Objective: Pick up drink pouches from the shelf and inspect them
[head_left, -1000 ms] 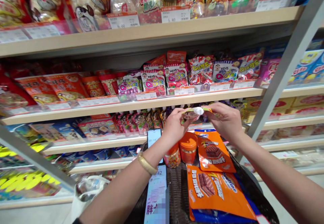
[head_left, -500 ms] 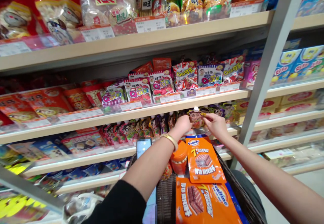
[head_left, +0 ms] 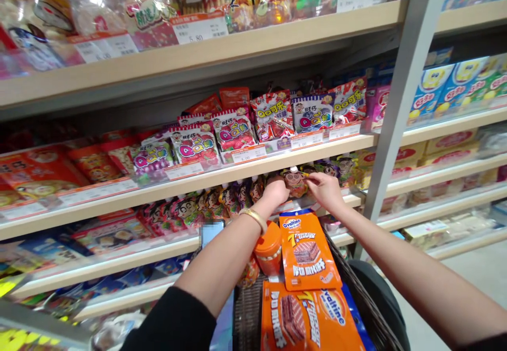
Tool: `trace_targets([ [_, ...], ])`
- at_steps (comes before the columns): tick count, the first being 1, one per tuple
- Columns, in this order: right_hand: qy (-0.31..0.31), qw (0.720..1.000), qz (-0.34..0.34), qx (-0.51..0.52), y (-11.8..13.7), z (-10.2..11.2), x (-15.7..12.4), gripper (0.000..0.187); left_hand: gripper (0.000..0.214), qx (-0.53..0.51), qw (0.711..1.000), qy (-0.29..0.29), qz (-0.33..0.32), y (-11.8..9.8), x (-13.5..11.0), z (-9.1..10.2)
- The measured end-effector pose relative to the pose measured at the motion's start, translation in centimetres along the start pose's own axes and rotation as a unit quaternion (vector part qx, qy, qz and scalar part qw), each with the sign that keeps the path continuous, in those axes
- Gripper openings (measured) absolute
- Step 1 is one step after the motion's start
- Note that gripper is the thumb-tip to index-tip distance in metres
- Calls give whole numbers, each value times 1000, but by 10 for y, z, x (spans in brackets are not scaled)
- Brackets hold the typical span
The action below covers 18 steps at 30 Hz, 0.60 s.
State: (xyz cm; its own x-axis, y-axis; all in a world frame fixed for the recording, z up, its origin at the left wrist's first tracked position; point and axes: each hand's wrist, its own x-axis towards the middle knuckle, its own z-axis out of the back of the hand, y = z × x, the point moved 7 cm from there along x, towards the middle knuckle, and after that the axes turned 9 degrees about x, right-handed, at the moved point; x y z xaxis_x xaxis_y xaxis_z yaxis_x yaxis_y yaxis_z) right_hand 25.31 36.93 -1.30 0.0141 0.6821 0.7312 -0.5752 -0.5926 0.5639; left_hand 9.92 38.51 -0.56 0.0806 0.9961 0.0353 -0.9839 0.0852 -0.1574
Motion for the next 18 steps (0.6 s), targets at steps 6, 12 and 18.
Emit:
trace_targets([
  [6, 21, 999, -31, -36, -16, -3, -5, 10, 25, -30, 998, 46, 30, -18, 3, -16],
  [12, 30, 996, -37, -72, -22, 4, -6, 6, 27, -98, 994, 54, 19, -36, 4, -26],
  [18, 70, 995, -10, -71, -10, 1, -8, 13, 23, -137, 990, 44, -14, -30, -3, -18],
])
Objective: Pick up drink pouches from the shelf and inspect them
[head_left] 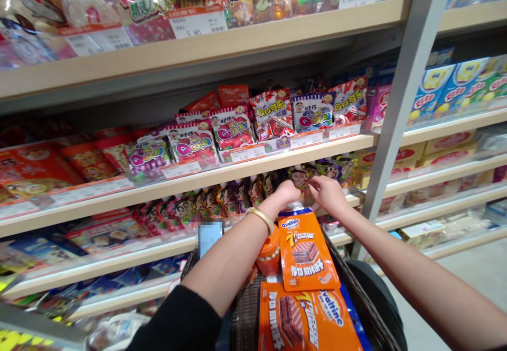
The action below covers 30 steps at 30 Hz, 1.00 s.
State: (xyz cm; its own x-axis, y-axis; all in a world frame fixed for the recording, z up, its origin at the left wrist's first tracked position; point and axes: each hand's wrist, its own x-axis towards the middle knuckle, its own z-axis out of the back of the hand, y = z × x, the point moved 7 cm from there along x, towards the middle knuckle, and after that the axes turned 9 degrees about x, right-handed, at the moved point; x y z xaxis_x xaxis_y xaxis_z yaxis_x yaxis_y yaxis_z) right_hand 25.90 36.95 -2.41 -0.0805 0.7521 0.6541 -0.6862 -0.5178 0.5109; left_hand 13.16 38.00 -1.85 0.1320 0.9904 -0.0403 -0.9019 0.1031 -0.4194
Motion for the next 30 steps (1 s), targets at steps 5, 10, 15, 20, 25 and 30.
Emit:
trace_targets([
  [5, 33, 998, 8, 45, 21, -6, -4, 18, 33, 16, 998, -48, -23, 18, -26, 41],
  [10, 85, 989, -8, 120, 47, -31, 8, 23, 31, 71, 993, -90, -4, 49, -61, 71],
  [15, 126, 980, -32, 150, 58, -66, 30, 36, 33, 94, 993, -70, 1, 56, -60, 62],
  [20, 159, 972, -47, 166, 62, -93, 42, 41, 24, 77, 995, -59, 12, 51, -43, 55],
  [25, 154, 969, -75, 179, 56, -97, 34, 44, 28, 35, 998, -60, -8, 56, -49, 52],
  [30, 105, 968, -95, 208, 55, -77, 13, 35, 42, -1, 993, -93, -78, 62, -69, 57],
])
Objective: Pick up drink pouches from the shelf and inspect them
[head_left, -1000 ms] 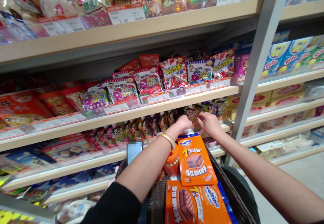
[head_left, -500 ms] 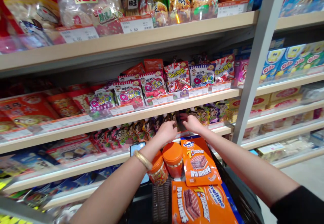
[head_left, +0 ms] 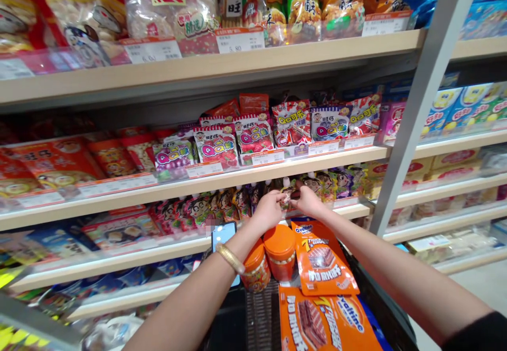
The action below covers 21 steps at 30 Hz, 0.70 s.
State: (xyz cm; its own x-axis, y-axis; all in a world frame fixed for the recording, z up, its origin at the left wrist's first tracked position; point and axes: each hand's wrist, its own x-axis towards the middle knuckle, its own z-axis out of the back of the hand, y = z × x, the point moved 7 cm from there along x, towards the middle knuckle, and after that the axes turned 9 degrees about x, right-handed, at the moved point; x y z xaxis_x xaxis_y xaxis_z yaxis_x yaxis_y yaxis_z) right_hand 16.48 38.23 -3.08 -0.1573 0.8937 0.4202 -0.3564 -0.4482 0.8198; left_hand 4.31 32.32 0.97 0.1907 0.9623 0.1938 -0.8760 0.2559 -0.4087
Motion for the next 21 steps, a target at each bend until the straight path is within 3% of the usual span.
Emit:
trace_targets([
  [6, -39, 996, 38, 66, 26, 20, -30, 27, 42, -85, 980, -109, -141, -21, -38, 34],
  [10, 0, 991, 58, 122, 51, 18, -44, 23, 36, -138, 959, -177, -170, -36, -68, 68],
  [14, 46, 972, 41, 228, 79, 4, -59, 21, 33, -237, 935, -198, -176, -39, -89, 93],
  [18, 60, 962, 22, 266, 100, -11, -73, 23, 59, -352, 904, -218, -109, -13, -100, 91],
  [20, 66, 961, 26, 268, 105, -17, -78, 23, 67, -373, 907, -190, -49, 5, -101, 74],
  [21, 67, 961, 28, 266, 106, -21, -80, 22, 61, -377, 912, -161, -25, 13, -102, 63],
])
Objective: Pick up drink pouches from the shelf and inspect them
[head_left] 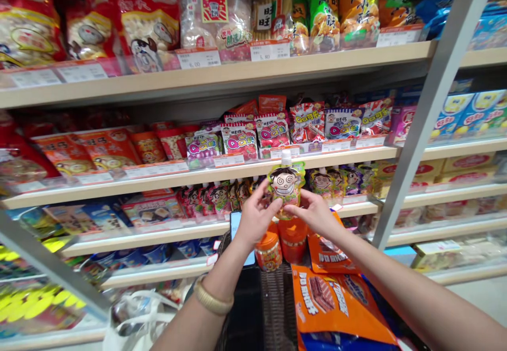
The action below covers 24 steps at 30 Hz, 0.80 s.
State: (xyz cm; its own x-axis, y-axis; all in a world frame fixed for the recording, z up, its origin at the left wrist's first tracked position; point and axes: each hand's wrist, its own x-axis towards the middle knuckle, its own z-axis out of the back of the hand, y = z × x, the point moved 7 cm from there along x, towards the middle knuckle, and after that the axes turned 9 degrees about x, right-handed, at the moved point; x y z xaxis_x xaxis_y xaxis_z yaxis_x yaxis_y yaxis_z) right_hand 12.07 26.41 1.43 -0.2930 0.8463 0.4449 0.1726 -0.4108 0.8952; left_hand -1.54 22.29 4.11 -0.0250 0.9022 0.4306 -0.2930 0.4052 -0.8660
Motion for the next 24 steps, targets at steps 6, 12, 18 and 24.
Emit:
trace_targets([
  [6, 9, 1000, -16, -25, -24, -9, -6, 27, 48, -42, 993, 51, 93, 50, -14, -12],
  [12, 39, 997, 5, -67, -35, -14, -13, 22, 48, -68, 993, 41, 93, 65, -17, -9],
  [18, 36, 995, -2, -98, -45, -13, -18, 22, 41, -84, 991, 56, 87, 70, -19, -11],
  [24, 38, 995, -17, -86, -51, -10, -20, 24, 42, -87, 988, 75, 106, 75, -21, -12],
])
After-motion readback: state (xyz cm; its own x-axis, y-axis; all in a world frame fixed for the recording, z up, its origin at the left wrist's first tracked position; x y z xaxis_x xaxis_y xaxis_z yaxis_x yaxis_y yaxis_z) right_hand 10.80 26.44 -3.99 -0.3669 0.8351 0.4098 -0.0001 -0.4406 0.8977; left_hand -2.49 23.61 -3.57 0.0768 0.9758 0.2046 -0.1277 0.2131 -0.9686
